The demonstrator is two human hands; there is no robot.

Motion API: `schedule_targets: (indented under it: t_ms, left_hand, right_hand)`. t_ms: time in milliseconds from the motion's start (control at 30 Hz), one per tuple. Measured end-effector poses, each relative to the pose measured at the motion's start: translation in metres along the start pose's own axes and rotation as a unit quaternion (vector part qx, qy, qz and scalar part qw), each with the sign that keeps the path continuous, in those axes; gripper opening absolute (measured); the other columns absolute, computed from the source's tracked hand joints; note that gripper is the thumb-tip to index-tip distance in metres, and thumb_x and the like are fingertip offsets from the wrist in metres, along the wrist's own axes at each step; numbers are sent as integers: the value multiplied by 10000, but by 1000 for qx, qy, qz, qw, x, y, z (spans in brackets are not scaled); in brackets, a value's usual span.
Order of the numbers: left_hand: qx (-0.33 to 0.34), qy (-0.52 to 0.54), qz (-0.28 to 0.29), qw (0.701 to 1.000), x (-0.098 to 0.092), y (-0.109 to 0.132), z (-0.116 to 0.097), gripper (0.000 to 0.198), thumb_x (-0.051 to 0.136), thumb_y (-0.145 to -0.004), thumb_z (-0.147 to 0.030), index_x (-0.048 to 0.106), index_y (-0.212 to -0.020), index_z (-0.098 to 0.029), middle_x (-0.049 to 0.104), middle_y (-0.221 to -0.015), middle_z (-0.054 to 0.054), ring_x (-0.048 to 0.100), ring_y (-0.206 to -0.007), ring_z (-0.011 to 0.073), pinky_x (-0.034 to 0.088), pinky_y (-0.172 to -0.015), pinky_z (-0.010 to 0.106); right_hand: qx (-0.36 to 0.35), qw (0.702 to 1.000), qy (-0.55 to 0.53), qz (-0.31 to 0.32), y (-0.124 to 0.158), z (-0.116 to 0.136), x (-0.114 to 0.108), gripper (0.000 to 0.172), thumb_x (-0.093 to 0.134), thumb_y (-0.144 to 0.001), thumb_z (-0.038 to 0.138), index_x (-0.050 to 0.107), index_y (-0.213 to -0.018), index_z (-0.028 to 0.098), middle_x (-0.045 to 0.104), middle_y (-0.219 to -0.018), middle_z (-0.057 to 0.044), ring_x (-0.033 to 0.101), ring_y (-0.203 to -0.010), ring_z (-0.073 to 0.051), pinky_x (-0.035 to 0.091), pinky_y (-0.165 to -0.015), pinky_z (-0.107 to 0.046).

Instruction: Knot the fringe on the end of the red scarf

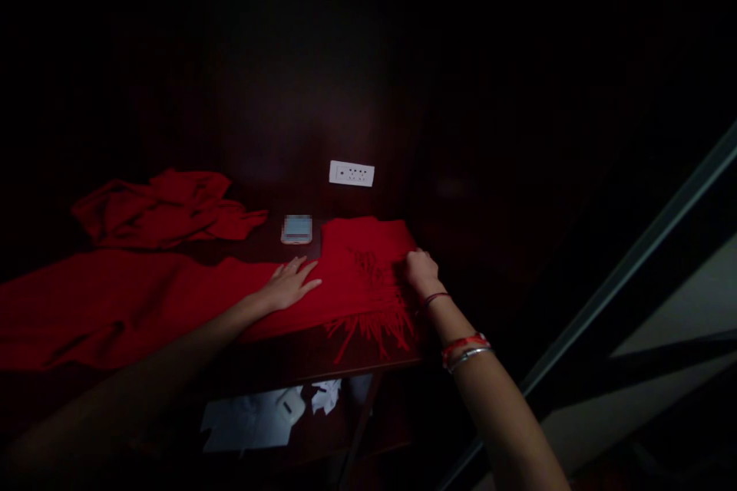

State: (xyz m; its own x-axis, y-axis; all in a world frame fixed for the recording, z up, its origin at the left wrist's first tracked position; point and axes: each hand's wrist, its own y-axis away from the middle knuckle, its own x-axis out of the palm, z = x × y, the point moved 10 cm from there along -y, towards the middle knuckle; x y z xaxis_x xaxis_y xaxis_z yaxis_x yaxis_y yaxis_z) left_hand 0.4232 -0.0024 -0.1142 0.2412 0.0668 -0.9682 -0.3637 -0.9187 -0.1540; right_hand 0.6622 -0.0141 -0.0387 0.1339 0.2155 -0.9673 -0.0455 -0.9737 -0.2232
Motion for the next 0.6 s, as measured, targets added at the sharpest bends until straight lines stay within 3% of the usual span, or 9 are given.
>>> schedule_targets:
  t_ms: [67,133,200,267,400,600]
  left_hand:
    - [7,-5,-7,1000,-2,0,-1,593,240,-805,-534,246,-1285,-187,198,-1346,141,128,-1234,281,166,-957,453]
    - [12,-8,-13,1000,-4,-1,-2,587,240,-805,-532,251,-1284,-193,194,-1349,133,125,-1235,278,159,-961,455]
    - [10,-12,-15,1000,-3,0,-2,591,237,-804,-535,248,-1285,-193,195,-1349,130,131,-1235,274,157,-964,451]
    - [5,-16,-10,1000,-2,1,-1,594,234,-807,-532,243,-1288,-183,198,-1348,134,136,-1234,270,163,-967,437]
    - [-14,-29,1,999,-3,4,3,602,226,-804,-543,251,-1286,-185,203,-1346,135,143,-1231,280,193,-955,435]
    - [-58,-56,-44,996,-16,-1,21,599,203,-797,-562,272,-1277,-211,267,-1324,110,185,-1217,281,198,-945,462]
  right_hand:
    - [-70,996,-36,-37,-1,20,-10,258,422,-758,169,552,-978,135,528,-1011,-131,505,-911,-191,385,-740,-266]
    - [-209,971,-95,-62,3,65,-17,300,462,-743,181,514,-1038,167,513,-1046,-87,465,-967,-165,345,-824,-259]
    - [-344,932,-112,-28,12,112,-11,332,445,-742,144,488,-1070,181,513,-1060,-66,460,-974,-145,338,-834,-246]
    - [-383,921,-74,11,12,135,1,319,418,-748,135,496,-1056,171,526,-1040,-76,497,-917,-150,371,-775,-244]
    - [-340,938,51,55,-4,125,16,285,381,-774,179,527,-1017,207,554,-997,-83,544,-836,-174,403,-639,-240]
    - [-217,964,146,44,-22,61,1,277,344,-805,182,589,-934,154,590,-935,-124,561,-846,-190,411,-658,-243]
